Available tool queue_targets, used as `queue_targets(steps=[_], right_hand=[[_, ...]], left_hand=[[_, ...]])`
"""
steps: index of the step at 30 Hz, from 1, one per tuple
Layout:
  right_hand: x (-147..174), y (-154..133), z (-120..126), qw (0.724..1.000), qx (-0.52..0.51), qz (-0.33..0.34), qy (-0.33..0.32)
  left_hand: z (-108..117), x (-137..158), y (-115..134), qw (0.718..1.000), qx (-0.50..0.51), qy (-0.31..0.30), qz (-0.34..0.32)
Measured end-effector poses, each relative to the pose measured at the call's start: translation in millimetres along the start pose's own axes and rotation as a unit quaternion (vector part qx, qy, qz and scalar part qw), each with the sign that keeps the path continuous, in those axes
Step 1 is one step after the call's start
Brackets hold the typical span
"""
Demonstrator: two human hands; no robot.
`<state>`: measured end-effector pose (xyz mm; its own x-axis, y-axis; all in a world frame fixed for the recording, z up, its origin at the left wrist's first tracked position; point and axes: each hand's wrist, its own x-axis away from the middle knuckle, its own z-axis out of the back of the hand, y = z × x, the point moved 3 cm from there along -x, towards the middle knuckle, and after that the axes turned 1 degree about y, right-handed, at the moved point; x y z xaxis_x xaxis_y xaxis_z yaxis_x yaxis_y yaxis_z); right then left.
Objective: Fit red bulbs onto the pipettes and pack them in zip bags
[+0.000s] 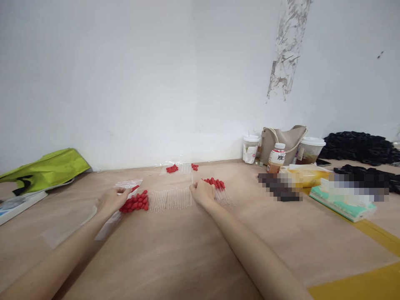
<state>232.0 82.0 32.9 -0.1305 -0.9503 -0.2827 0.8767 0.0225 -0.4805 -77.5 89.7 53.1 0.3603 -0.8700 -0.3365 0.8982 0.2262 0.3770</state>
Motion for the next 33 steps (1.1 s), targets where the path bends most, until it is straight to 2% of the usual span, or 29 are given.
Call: queue_targets(steps=[2, 4, 7, 9, 13, 16, 20, 27, 33], right_hand=[[7.7, 1.9, 4.5, 0.998, -0.049, 0.033, 0.004], [18.3, 6.7, 5.6, 0.991, -0.101, 0.087, 0.009], [37.6, 19.1, 1.0, 0.974, -0.139, 0.178, 0.019], [49.5, 27.7, -3.3, 0.963, -0.139, 0.229, 0.020], [63.8, 35.9, -4.5, 0.952, -0.121, 0.280, 0.022], [68.7, 32.8, 0.0, 0.950, -0.110, 0.293, 0.017], [75.4, 24.9, 3.7, 0.945, -0.100, 0.313, 0.003], [85.6, 20.2, 2.1, 0.925, -0.086, 0.369, -0.039], [86.2, 20.7, 0.5, 0.921, -0.088, 0.376, -0.038]], left_hand=[[6.3, 13.7, 18.1, 0.996, 0.053, 0.040, -0.067], [4.9, 38.3, 42.0, 0.976, 0.126, 0.034, -0.171], [-11.6, 84.7, 71.9, 0.938, 0.180, -0.035, -0.295], [-25.1, 110.4, 80.7, 0.920, 0.196, -0.071, -0.331], [-39.3, 133.5, 79.8, 0.907, 0.203, -0.107, -0.354], [-37.5, 135.8, 79.4, 0.900, 0.218, -0.112, -0.361], [-34.4, 137.3, 87.0, 0.875, 0.231, -0.148, -0.398], [-35.1, 133.7, 86.8, 0.869, 0.293, -0.157, -0.367], [-39.6, 133.1, 83.0, 0.861, 0.322, -0.174, -0.352]])
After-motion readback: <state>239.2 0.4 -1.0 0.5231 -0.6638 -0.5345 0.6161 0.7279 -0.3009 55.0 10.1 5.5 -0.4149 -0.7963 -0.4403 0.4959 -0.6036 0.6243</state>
